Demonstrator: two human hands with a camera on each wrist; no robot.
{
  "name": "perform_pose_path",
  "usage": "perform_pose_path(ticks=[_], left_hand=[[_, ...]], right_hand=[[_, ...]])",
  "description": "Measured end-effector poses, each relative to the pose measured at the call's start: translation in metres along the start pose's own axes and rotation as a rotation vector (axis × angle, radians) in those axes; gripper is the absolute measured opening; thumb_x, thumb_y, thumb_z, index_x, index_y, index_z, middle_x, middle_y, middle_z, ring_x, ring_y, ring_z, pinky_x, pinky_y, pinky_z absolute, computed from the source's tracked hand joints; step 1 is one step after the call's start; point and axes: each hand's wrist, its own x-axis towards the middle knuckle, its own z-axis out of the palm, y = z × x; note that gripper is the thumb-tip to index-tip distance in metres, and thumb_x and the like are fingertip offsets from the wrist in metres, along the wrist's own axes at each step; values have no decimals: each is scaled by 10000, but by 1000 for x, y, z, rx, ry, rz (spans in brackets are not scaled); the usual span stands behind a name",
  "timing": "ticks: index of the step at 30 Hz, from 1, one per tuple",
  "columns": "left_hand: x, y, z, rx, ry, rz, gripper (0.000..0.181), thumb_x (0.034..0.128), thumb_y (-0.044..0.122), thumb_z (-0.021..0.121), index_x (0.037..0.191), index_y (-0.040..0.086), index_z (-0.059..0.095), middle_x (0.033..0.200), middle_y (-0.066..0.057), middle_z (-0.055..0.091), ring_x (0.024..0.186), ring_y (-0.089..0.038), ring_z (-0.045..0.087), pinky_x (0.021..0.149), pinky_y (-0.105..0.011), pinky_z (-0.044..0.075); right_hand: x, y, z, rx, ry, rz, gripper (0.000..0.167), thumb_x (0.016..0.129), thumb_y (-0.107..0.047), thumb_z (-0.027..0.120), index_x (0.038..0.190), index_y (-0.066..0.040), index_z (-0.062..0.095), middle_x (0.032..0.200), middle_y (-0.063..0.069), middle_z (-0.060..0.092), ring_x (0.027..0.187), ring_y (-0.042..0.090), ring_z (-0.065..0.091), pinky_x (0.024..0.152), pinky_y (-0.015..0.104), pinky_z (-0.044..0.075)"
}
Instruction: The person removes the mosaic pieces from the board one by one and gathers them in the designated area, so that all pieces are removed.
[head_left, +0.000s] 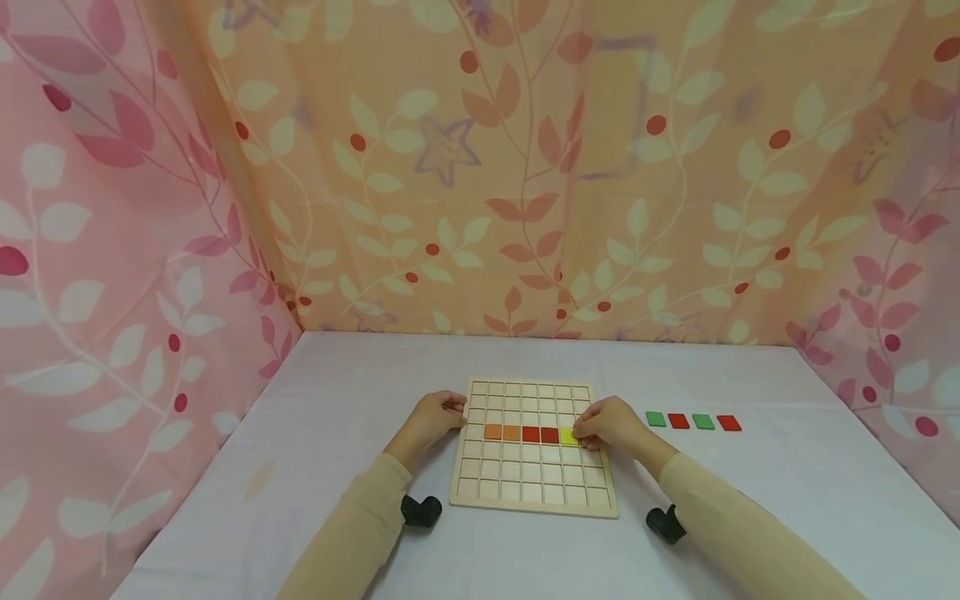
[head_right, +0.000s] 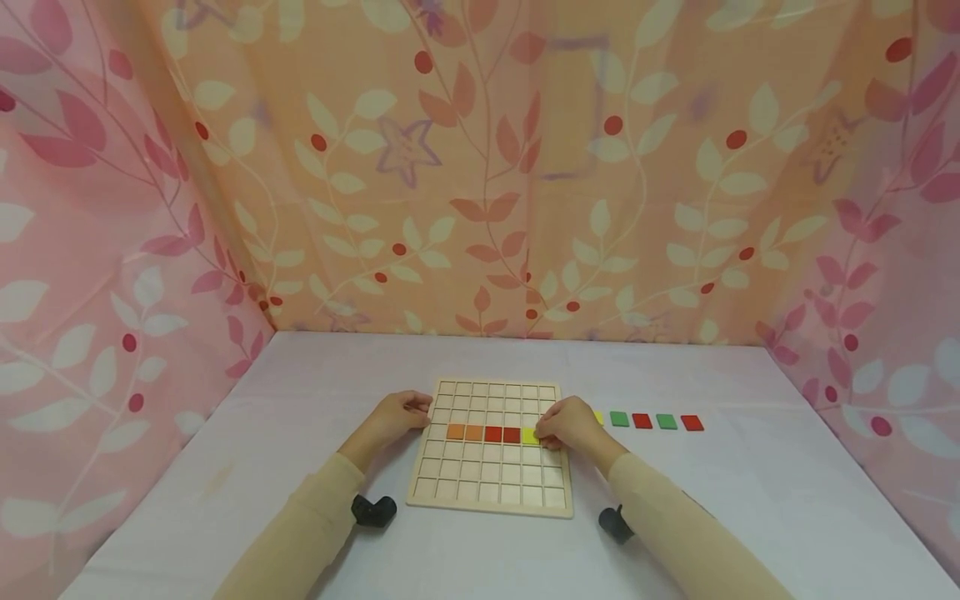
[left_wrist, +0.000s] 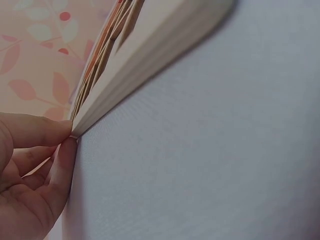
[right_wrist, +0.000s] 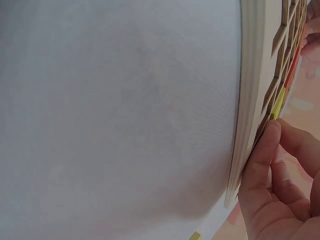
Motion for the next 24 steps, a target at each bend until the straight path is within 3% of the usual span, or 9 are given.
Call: perform_pose_path(ticks=[11,20,24], left_hand=[[1,-1,1,-9,-7,-12,342,848,-40,689,1187,-41,648,1010,-131,661,871,-168,599,759,-253,519],[2,1,-1,13,-5,-16,345,856,-17,691,1199,-25,649,1013,-111,654,882,-166,592,771,-254,508],[3,0,-1,19,-7,-21,346,854,-11,697,1197,-20,653,1011,-107,659,885,-168,594,781,-261,506]], right_hand=[[-6,-2,0,30,30,-73,109,826,-52,770,857,32,707,757,61,706,643,114,644,636,259,582],[-8,-1,2,130,33,-69,143,837,-33,760,930,55,696,795,58,712,671,110,655,651,269,592],[-12,1,-7,142,28,-78,178,856,-56,748,980,64,707,832,57,722,683,108,648,672,268,591]])
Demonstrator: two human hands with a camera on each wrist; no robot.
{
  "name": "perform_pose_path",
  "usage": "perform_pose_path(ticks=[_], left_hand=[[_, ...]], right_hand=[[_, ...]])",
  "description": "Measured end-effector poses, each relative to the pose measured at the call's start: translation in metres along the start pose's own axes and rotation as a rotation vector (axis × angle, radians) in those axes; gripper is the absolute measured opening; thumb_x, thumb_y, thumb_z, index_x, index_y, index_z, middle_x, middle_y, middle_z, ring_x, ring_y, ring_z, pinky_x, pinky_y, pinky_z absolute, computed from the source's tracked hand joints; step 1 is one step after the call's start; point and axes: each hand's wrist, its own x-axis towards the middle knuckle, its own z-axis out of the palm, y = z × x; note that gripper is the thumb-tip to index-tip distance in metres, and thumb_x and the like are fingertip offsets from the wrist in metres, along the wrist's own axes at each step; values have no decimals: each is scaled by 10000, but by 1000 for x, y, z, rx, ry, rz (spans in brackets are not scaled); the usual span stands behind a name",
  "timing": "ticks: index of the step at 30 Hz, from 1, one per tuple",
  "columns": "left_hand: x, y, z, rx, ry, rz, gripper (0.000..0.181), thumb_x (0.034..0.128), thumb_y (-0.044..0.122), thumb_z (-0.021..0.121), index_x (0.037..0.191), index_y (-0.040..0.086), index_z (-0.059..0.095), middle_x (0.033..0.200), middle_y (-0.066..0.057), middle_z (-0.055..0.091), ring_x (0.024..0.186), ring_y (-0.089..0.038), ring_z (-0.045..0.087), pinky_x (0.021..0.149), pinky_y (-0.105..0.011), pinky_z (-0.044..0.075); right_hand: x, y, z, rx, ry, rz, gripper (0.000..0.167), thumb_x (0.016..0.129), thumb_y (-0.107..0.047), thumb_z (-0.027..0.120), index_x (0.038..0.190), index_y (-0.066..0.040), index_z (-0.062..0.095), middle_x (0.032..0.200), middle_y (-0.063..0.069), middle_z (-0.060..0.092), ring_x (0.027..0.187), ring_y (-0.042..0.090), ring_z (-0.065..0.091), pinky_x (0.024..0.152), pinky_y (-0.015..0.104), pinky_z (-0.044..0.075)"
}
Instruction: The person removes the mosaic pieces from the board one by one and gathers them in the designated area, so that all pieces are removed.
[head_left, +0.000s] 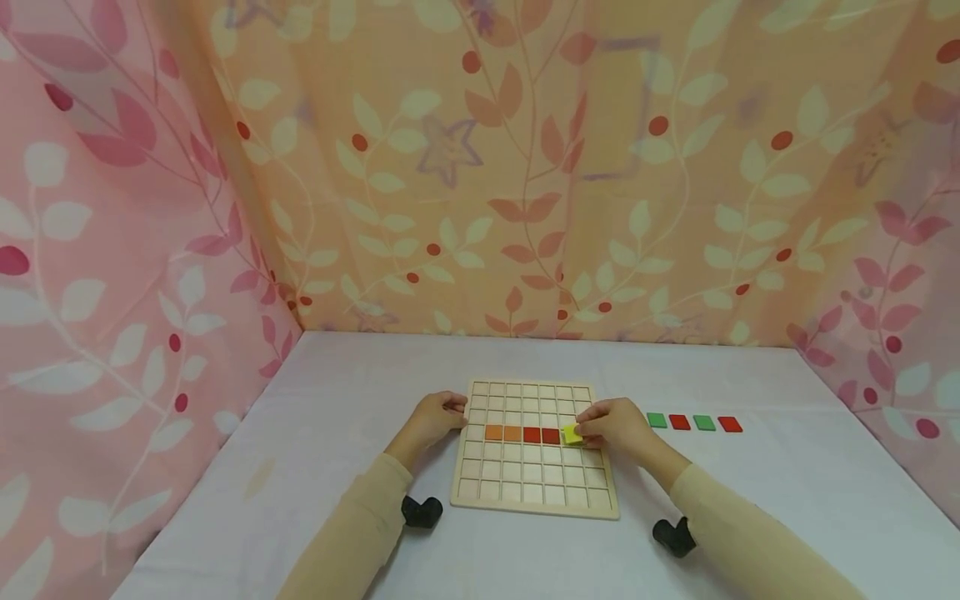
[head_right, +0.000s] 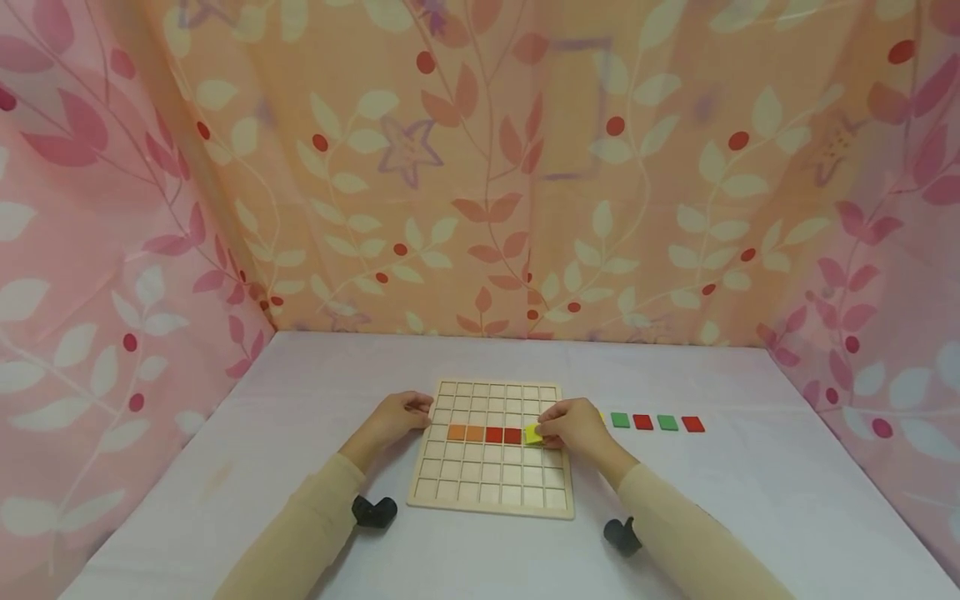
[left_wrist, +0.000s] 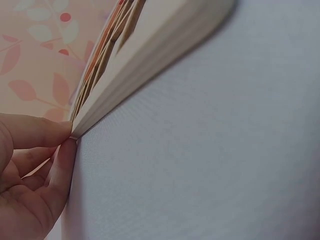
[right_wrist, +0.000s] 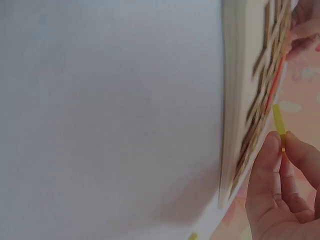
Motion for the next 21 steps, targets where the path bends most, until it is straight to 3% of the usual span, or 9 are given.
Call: perform_pose_path(ticks=[6,11,21], left_hand=[[-1,-1,1,-10,4,-2,348,847,-11,699,1192,-16,654,1008,-103,659,888,-176,595,794,-271,506],[-1,0,0,-3,1,5,349,846,-17,703,1191,-25,651,1009,-107,657,892,-176,591,789,-269,507],[0,-1,0,1,2,8,347,844,-21,705,1187,-28,652,1013,-110,657,899,-176,592,780,-264,507]], right_hand=[[-12,6,-31,-63,42,44,259,861,-145,765,1052,25,723,937,67,733,723,97,649,694,252,582],[-19,21,-53,-60,40,39,291,848,-147,775,1053,50,717,899,32,737,721,87,656,682,245,580],[-19,43,-75,-84,75,114,357,855,-211,778,1102,40,716,961,67,721,721,93,647,670,221,561]])
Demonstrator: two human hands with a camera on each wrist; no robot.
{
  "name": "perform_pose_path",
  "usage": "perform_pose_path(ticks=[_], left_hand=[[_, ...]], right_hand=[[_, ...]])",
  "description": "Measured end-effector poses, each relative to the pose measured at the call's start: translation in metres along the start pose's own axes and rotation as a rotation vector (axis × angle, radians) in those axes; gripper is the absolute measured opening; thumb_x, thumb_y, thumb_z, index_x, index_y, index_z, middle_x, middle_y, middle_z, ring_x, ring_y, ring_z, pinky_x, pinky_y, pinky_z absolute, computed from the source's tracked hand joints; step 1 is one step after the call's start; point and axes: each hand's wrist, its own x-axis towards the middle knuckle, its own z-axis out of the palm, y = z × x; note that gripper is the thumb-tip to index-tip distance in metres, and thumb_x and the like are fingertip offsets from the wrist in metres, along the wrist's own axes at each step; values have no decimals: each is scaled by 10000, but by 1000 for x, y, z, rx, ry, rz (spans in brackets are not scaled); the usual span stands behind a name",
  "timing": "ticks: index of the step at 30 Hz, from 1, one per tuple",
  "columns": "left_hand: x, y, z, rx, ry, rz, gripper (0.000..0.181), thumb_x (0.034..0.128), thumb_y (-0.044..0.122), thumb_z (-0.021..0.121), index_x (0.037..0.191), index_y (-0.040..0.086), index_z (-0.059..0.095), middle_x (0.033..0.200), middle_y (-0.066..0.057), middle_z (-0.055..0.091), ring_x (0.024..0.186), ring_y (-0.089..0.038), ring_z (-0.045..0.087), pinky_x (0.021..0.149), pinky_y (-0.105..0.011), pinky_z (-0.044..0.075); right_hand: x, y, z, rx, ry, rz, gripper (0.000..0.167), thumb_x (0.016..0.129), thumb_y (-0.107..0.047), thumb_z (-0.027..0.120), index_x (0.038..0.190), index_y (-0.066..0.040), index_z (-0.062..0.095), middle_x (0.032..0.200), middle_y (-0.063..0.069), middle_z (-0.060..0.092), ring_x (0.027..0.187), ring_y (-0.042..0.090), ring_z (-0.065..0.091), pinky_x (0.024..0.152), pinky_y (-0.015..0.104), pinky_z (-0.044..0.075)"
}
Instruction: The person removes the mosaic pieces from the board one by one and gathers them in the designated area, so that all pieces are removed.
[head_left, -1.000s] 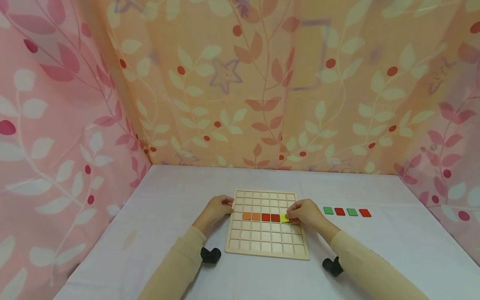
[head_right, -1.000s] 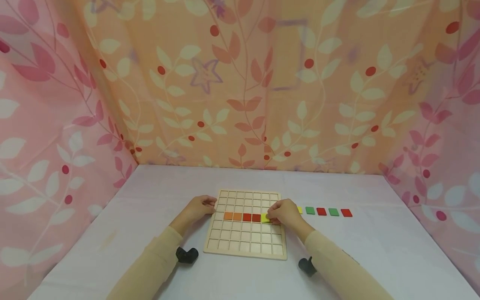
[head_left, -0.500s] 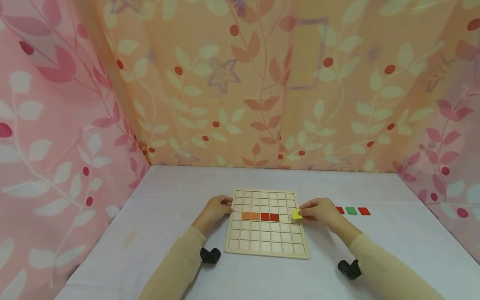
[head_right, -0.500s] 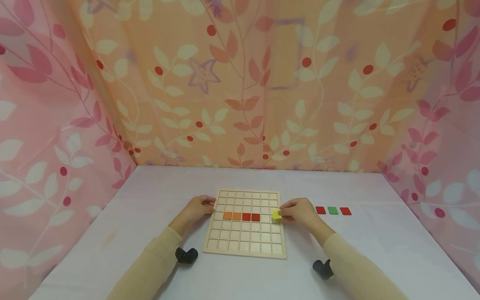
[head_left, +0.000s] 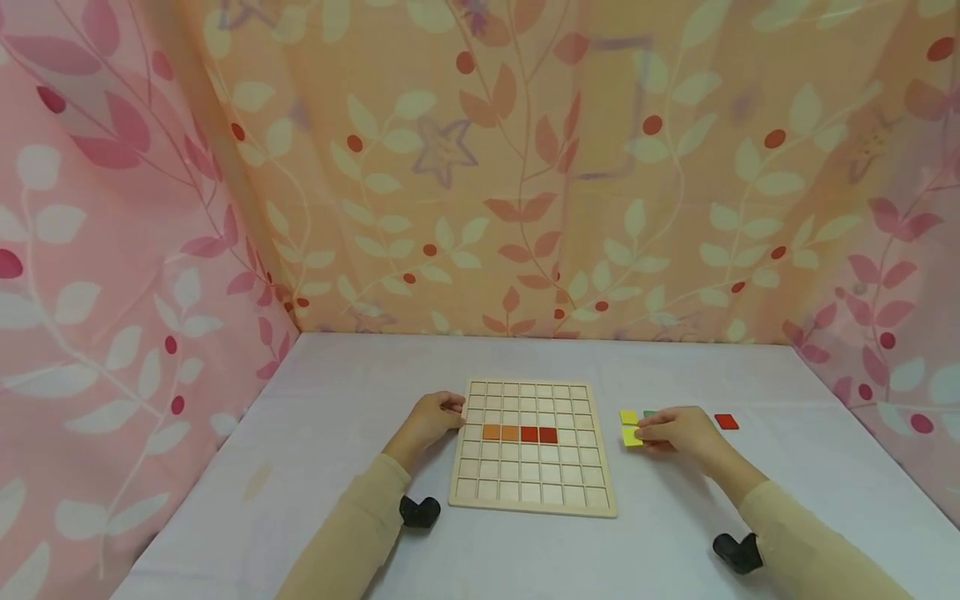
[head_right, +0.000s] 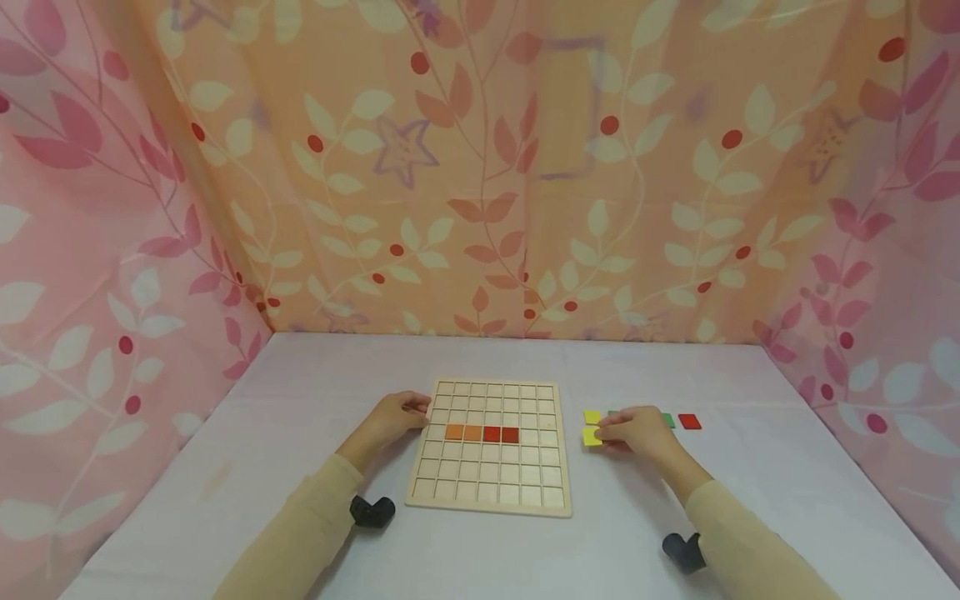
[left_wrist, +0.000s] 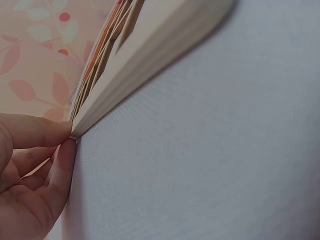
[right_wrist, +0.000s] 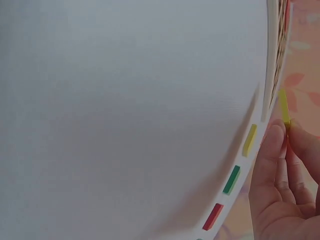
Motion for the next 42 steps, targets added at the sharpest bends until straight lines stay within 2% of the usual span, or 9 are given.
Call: perform_pose_path(ticks=[5,11,20,27,42], left_hand=[[1,-2,1,1,2,6,351,839,-26,709,1185,-33,653,1014,-116,663,899,-172,599,778,-261,512],[1,-2,0,1,-2,3,350,850,-8,707,1196,-20,653,1032,-119,665,902,-177,602,782,-265,511],[0,2,-1,7,7,-2,348,852,-11,704,1196,-21,655,1025,-121,663,893,-174,602,786,-272,513],[1,-1,0,-5,-2,-7,349,851,-15,701,1196,-26,650,1018,-120,660,893,-175,602,773,-256,514],[0,0,1,-39,-10,-4,360,851,-30,686,1208,-40,637,1040,-138,653,896,-173,604,760,-245,520]], right_hand=[[4,7,-1,32,6,48,357,844,-170,788,1118,44,707,832,8,719,688,91,653,662,226,572],[7,10,-1,50,18,98,383,835,-205,804,1123,28,706,855,27,720,682,104,657,663,221,573],[9,11,-1,27,8,72,337,870,-194,767,1102,42,707,809,19,707,666,103,641,644,198,558],[7,11,1,8,-8,76,304,894,-187,735,1087,45,700,783,29,683,649,109,625,638,198,556],[7,10,3,8,12,100,326,882,-141,746,1128,63,685,864,76,716,671,111,649,654,229,575]])
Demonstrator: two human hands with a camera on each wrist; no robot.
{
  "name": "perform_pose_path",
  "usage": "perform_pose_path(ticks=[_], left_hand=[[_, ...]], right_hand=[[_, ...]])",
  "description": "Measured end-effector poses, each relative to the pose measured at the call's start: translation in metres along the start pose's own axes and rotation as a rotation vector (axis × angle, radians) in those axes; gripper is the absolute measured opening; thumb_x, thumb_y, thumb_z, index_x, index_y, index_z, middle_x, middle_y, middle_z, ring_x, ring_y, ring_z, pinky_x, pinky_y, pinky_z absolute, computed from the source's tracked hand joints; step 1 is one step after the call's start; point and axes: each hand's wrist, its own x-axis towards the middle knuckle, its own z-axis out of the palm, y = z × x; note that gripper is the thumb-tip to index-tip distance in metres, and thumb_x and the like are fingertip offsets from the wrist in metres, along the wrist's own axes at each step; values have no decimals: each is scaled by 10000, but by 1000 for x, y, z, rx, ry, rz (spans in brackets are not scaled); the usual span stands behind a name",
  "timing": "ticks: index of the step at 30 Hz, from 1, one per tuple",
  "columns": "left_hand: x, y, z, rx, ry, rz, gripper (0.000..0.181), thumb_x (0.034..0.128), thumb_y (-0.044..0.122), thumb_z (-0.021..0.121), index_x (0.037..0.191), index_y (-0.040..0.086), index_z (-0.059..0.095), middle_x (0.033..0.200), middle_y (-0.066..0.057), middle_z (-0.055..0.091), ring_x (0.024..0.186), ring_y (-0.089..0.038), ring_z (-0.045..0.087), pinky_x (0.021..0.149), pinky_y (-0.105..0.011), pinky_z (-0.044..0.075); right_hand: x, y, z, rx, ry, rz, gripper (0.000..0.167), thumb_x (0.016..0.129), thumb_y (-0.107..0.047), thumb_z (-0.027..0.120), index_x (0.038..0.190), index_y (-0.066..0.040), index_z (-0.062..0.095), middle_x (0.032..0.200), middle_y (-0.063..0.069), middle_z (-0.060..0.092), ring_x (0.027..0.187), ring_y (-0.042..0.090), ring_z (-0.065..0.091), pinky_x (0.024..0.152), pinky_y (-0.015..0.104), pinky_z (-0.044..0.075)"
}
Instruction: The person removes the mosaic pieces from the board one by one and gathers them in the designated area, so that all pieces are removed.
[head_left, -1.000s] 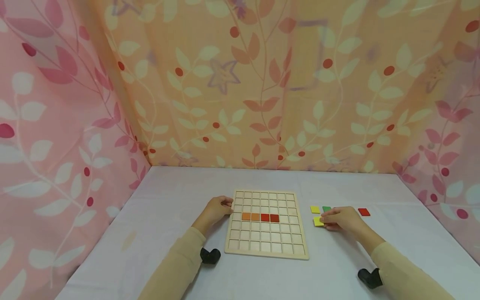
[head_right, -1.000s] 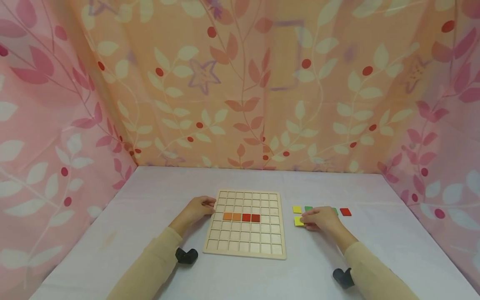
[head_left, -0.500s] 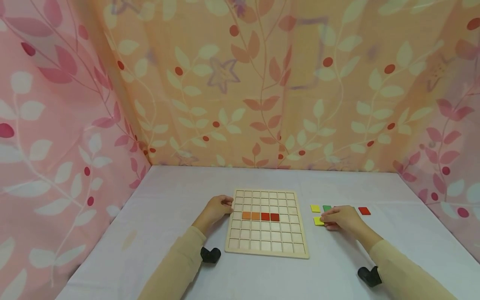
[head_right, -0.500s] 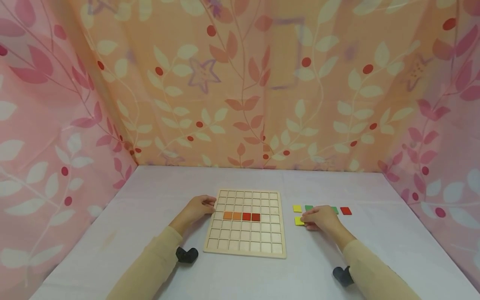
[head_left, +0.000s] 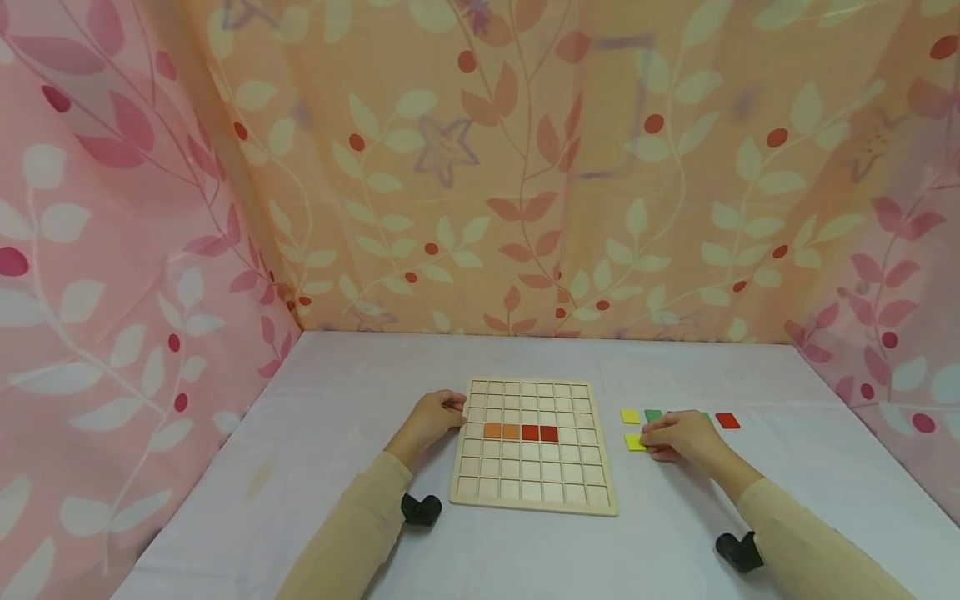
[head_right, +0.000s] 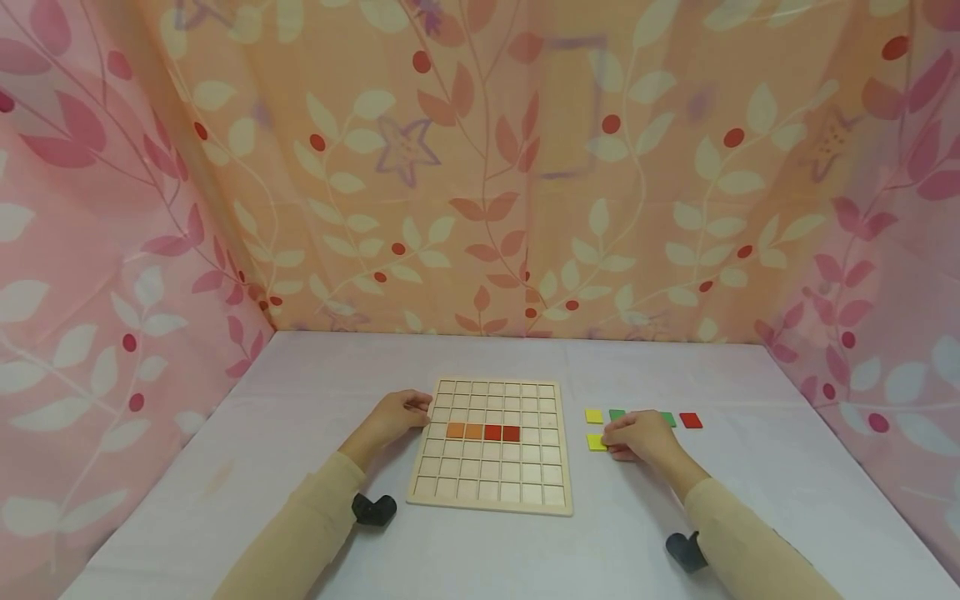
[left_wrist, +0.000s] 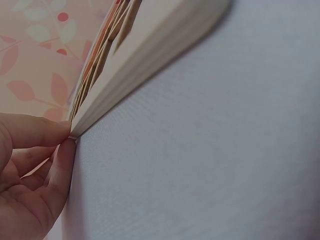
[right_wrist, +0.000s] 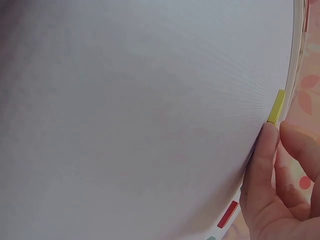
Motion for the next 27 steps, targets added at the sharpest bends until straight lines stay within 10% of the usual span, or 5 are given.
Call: perform_pose_path(ticks=[27], left_hand=[[0,-1,-1,2,7,-2,361,842,-29,700,1199,-41,641,1030,-135,656,888,-173,598,755,-250,512]], right_hand=[[-1,0,-1,-187,-40,-135,354,799,-138,821,1100,12,711,928,84,677,754,152,580,661,234,539]])
